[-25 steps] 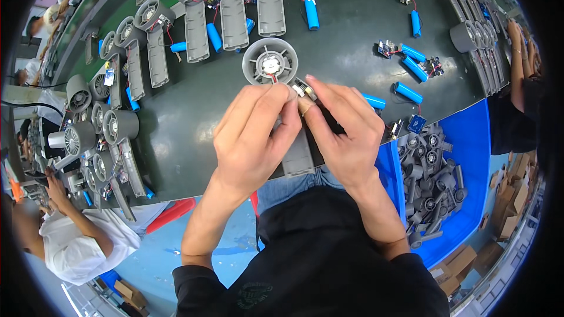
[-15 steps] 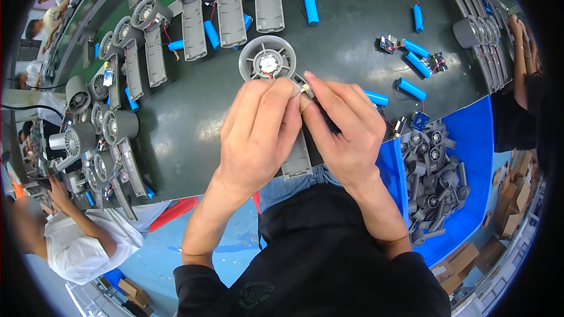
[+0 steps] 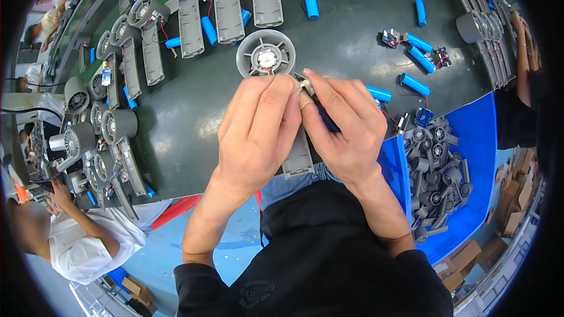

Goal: Assembling small electronic motor components on a production line.

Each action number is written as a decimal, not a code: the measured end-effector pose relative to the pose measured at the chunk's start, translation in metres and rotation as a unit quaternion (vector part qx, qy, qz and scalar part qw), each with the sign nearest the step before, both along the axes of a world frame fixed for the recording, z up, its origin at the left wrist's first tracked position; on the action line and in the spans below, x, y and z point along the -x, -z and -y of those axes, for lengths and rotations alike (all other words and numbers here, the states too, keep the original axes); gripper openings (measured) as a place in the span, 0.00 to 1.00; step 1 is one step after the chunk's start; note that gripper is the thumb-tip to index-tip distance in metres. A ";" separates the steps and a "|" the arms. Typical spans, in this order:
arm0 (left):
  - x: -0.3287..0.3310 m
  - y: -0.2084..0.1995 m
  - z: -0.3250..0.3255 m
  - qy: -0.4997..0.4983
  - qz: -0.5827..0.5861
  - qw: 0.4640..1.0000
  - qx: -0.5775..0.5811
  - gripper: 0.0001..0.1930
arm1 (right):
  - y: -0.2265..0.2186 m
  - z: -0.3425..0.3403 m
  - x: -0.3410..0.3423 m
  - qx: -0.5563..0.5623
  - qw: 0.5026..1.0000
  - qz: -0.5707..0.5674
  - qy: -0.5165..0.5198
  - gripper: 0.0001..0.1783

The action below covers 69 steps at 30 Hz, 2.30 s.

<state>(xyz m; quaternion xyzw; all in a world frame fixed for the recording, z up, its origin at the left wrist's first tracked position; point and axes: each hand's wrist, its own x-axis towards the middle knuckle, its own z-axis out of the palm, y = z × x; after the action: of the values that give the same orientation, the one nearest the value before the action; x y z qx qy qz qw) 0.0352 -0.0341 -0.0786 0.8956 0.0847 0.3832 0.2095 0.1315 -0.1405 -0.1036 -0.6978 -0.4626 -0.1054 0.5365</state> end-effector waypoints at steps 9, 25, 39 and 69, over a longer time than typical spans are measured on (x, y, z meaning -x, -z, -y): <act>0.001 0.001 0.001 -0.003 -0.014 0.999 -0.050 0.17 | 0.004 0.001 -0.001 -0.001 1.000 0.014 -0.006 0.20; 0.000 0.002 -0.003 0.015 0.013 0.999 -0.047 0.15 | 0.009 0.001 -0.009 -0.038 0.996 0.073 -0.038 0.18; -0.001 0.001 -0.001 0.006 0.013 0.999 -0.029 0.13 | 0.011 0.001 -0.009 -0.044 0.995 0.084 -0.033 0.18; -0.016 -0.078 -0.042 -0.029 -0.088 0.996 0.008 0.36 | -0.050 0.017 -0.033 0.050 0.998 -0.032 -0.015 0.16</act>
<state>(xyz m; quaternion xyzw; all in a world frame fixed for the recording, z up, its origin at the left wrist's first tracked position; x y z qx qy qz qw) 0.0514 0.0079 -0.0005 0.9213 0.1317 0.3079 0.1978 0.1646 -0.1574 -0.0540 -0.7195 -0.4603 -0.0514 0.5174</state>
